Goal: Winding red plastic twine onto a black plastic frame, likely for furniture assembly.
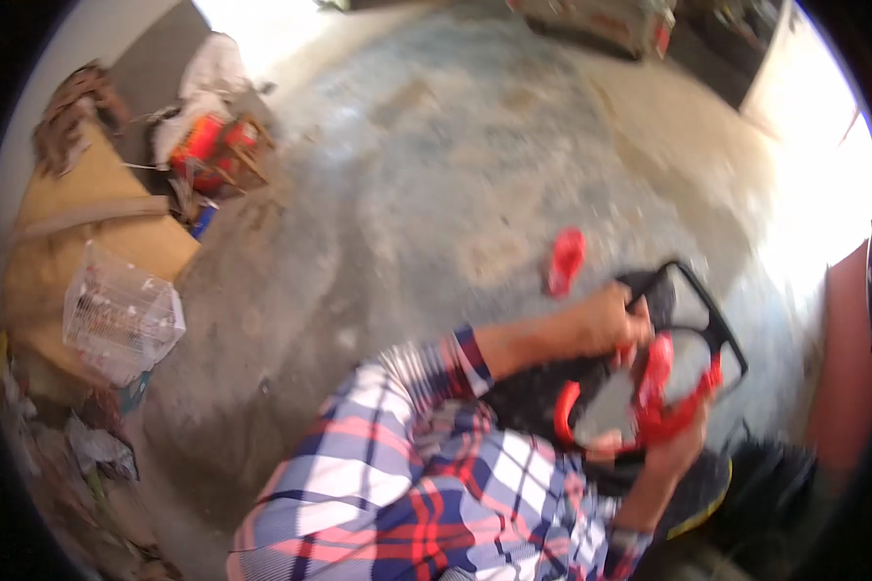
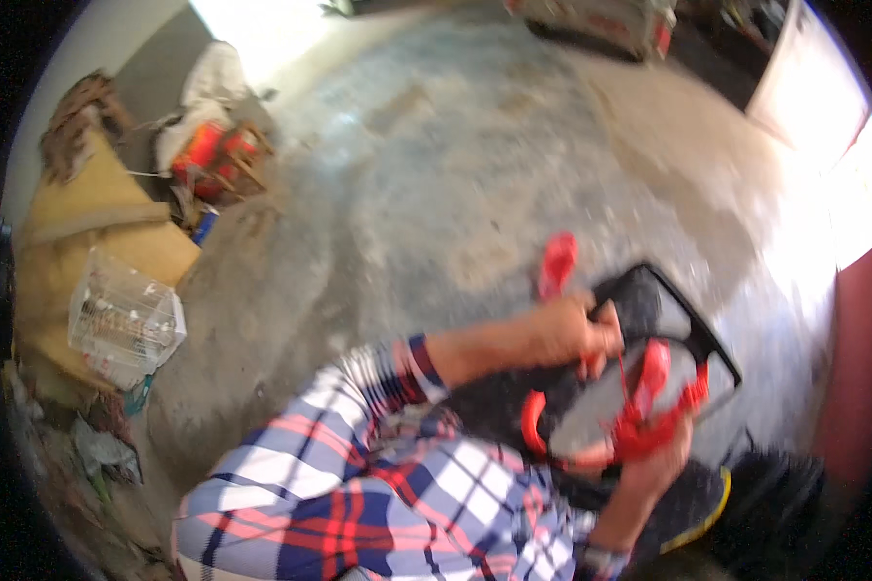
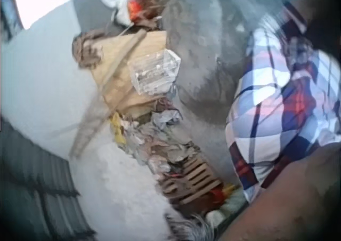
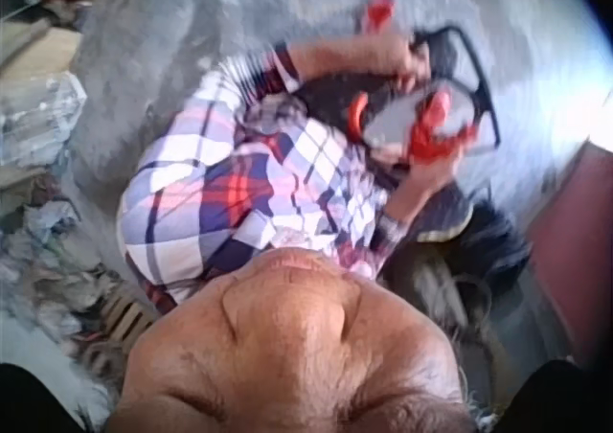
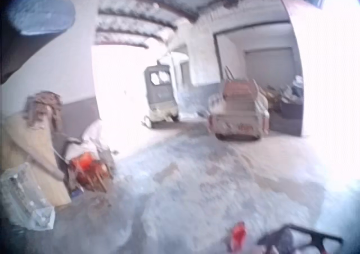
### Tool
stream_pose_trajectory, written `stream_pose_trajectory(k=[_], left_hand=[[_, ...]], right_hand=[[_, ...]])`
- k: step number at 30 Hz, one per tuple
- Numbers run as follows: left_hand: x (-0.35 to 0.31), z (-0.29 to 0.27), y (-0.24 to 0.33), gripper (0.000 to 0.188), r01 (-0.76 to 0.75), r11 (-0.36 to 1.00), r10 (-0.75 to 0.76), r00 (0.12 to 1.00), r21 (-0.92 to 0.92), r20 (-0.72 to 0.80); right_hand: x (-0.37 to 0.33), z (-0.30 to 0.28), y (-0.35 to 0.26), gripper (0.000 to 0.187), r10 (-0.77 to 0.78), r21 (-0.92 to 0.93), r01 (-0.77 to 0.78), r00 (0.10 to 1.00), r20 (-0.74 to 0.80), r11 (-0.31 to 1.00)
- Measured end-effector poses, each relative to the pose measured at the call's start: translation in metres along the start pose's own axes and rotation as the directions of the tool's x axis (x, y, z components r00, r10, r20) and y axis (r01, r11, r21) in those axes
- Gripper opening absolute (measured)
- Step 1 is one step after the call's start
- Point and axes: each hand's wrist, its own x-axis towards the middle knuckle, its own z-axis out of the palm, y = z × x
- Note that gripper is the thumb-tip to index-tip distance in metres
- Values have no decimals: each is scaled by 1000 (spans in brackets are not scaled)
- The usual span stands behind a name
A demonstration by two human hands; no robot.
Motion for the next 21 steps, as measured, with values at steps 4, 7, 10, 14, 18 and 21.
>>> stream_pose_trajectory(k=[4, 7, 10, 14, 18, 21], left_hand=[[-1, -8, 9, 18, 34, 997, -35, 999, 70, 5], [5, 0, 2, 17, -56, 955, 61, 998, 292, -9], [8, 6, -1, 16, -143, 880, 193, 979, 454, -65], [2, 11, 11, 12, 10, 963, -10, 1000, 268, -2], [12, 7, -13, 11, -131, 949, 160, 984, 287, -82], [13, 2, -19, 13, -184, 938, 234, 961, 293, -148]], right_hand=[[17, 27, 11, 36, 48, -227, -1, 978, 204, 974], [29, 36, 14, 27, -13, -532, 165, 961, 277, 831], [47, 46, 16, 23, -17, -401, 141, 954, 299, 905], [58, 38, 19, 27, -7, -76, 41, 917, 400, 996], [36, 41, 7, 29, -33, -17, 44, 910, 414, 999], [29, 28, 0, 23, -111, -411, 193, 970, 215, 891]])
